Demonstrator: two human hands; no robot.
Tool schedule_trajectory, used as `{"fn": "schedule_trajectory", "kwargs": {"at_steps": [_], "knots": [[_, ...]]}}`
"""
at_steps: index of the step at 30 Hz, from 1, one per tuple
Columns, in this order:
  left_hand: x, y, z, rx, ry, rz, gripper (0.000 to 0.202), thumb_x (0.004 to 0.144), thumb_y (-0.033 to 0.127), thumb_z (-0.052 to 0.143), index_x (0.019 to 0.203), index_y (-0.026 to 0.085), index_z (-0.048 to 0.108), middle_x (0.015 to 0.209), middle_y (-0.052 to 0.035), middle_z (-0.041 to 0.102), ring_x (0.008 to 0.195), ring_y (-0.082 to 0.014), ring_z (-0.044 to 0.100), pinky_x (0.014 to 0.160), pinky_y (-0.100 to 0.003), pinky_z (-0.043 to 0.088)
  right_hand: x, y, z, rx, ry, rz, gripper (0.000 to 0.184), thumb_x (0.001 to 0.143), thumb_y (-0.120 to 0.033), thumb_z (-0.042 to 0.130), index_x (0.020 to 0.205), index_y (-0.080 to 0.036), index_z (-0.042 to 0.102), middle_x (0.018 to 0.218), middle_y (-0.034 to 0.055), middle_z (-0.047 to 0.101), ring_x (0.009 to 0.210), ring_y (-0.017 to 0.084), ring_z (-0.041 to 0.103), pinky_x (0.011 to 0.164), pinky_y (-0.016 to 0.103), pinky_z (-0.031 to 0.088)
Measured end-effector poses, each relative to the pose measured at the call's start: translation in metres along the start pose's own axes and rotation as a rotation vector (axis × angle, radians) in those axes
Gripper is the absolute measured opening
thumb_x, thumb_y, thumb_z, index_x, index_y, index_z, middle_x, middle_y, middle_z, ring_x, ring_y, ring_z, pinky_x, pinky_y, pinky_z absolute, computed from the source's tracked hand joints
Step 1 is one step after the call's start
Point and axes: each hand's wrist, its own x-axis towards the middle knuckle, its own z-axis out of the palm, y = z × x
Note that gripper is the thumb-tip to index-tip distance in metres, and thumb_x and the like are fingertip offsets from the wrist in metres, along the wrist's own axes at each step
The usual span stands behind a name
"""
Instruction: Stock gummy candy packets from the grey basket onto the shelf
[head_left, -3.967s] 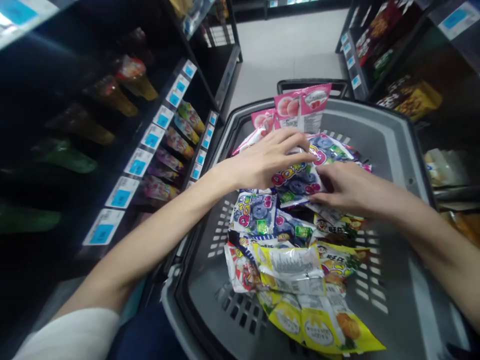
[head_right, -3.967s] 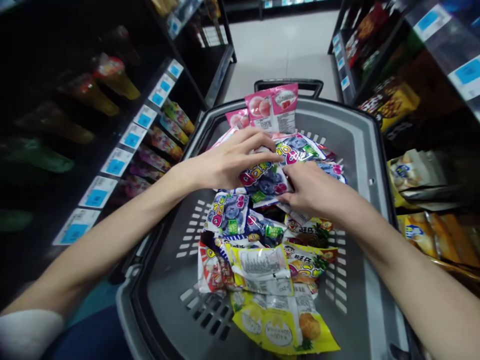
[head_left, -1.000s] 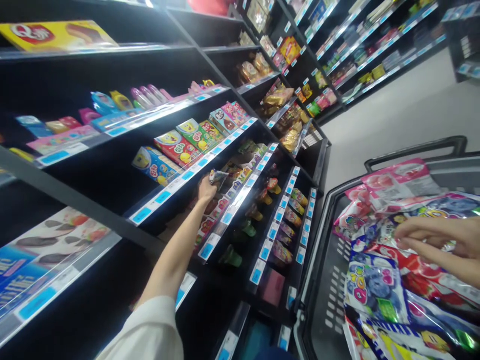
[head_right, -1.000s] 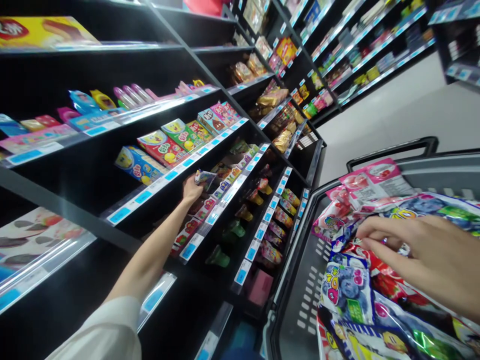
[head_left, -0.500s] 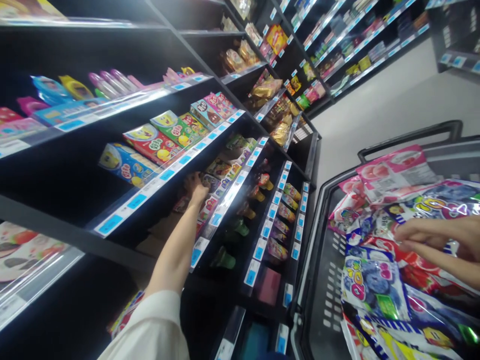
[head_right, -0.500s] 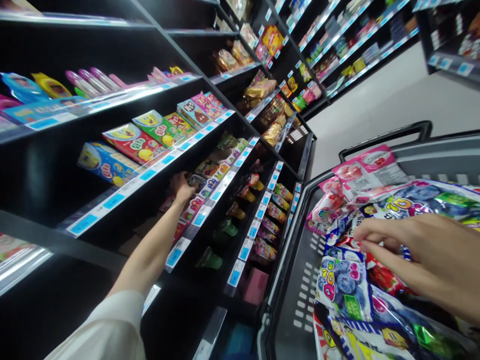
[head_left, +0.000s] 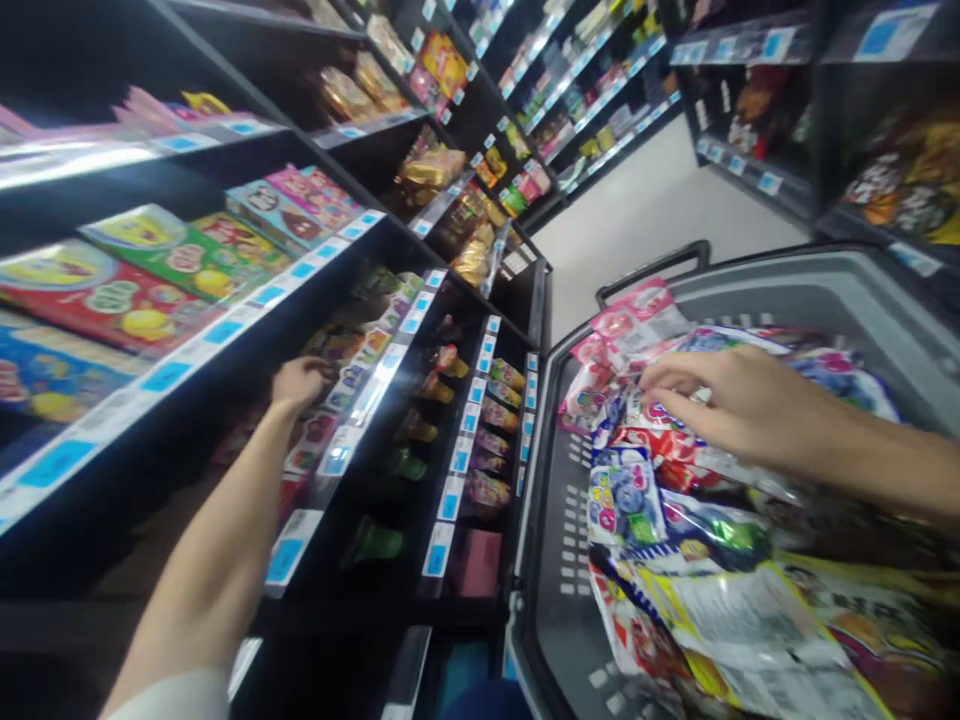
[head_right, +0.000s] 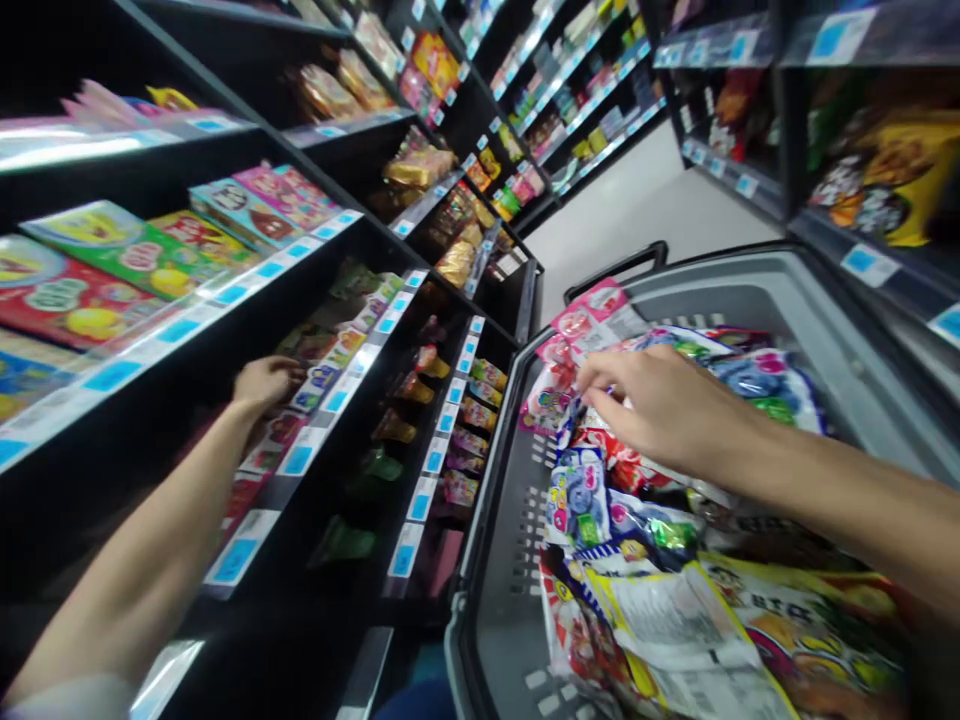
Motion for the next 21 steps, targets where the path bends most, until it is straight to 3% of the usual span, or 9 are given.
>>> {"fn": "schedule_trajectory", "kwargs": {"at_steps": [2,4,7,10,12,14,17,19,21], "knots": [[0.004,0.014,0.003,0.02,0.122,-0.088,0.024,0.079,0.0,0.051,0.075,0.017,0.067,0.055,0.0057,0.057,0.067,-0.0128,0.058,0.09,-0.032,0.053,0.003,-0.006,-0.007,0.06,0.137,0.085,0.021,0.085,-0.029,0.054,0.094,-0.025,0.073,0.089,0.0042,0.077,0.086,0.028,0.074,0.079,0.042,0.057],[-0.001,0.04,0.009,0.014,0.252,-0.087,0.03,0.079,-0.001,0.045,0.084,0.017,0.069,0.065,0.004,0.061,0.074,-0.0127,0.06,0.094,-0.03,0.051,0.006,-0.009,-0.012,0.092,0.242,0.184,0.02,0.081,-0.023,0.058,0.093,-0.023,0.073,0.091,0.0042,0.077,0.089,0.028,0.073,0.085,0.044,0.058],[-0.036,0.102,0.021,-0.14,0.343,0.165,0.032,0.079,0.003,0.043,0.096,0.013,0.068,0.08,-0.0006,0.065,0.073,-0.0113,0.06,0.077,-0.023,0.049,0.008,-0.007,-0.015,0.069,0.309,0.25,0.026,0.077,-0.018,0.06,0.098,-0.024,0.074,0.099,0.004,0.077,0.092,0.029,0.072,0.086,0.047,0.059],[-0.105,0.184,0.032,-0.295,0.154,0.624,0.022,0.085,0.013,0.049,0.099,0.013,0.067,0.091,-0.0047,0.068,0.078,-0.0131,0.062,0.075,-0.025,0.051,0.009,-0.001,-0.014,0.021,0.321,0.223,0.032,0.076,-0.016,0.06,0.103,-0.024,0.072,0.104,0.0046,0.075,0.093,0.028,0.071,0.088,0.048,0.059],[-0.157,0.239,0.042,-0.242,-0.158,0.969,0.022,0.094,0.021,0.05,0.106,0.016,0.068,0.097,-0.0061,0.07,0.092,-0.0179,0.064,0.085,-0.03,0.054,0.01,0.005,-0.014,0.007,0.348,0.214,0.034,0.075,-0.015,0.059,0.105,-0.023,0.071,0.107,0.0049,0.075,0.094,0.028,0.071,0.089,0.048,0.06],[-0.204,0.287,0.059,-0.241,-0.393,1.184,0.03,0.099,0.022,0.047,0.123,0.015,0.064,0.118,-0.0107,0.069,0.111,-0.0222,0.064,0.099,-0.036,0.055,0.011,0.01,-0.016,0.019,0.401,0.23,0.035,0.075,-0.014,0.059,0.107,-0.023,0.07,0.111,0.0051,0.074,0.097,0.027,0.07,0.088,0.047,0.061],[-0.251,0.337,0.099,-0.277,-0.614,1.254,0.05,0.096,0.018,0.048,0.146,0.012,0.05,0.153,-0.0183,0.05,0.14,-0.0304,0.051,0.115,-0.045,0.048,0.014,0.019,-0.021,0.063,0.456,0.275,0.038,0.073,-0.008,0.06,0.108,-0.021,0.067,0.114,0.0065,0.073,0.098,0.026,0.07,0.09,0.046,0.061],[-0.267,0.353,0.129,-0.327,-0.702,1.209,0.075,0.086,0.015,0.058,0.157,0.012,0.036,0.166,-0.0226,0.03,0.154,-0.0369,0.033,0.121,-0.05,0.043,0.016,0.022,-0.024,0.065,0.445,0.281,0.037,0.076,-0.007,0.063,0.109,-0.022,0.066,0.116,0.0075,0.071,0.101,0.027,0.07,0.094,0.047,0.06],[-0.274,0.357,0.151,-0.397,-0.756,1.162,0.094,0.076,0.012,0.063,0.162,0.013,0.026,0.17,-0.0241,0.018,0.159,-0.0393,0.021,0.125,-0.052,0.038,0.016,0.024,-0.026,0.037,0.404,0.268,0.034,0.08,-0.011,0.066,0.112,-0.023,0.065,0.119,0.0078,0.07,0.106,0.027,0.069,0.098,0.048,0.059]]}}
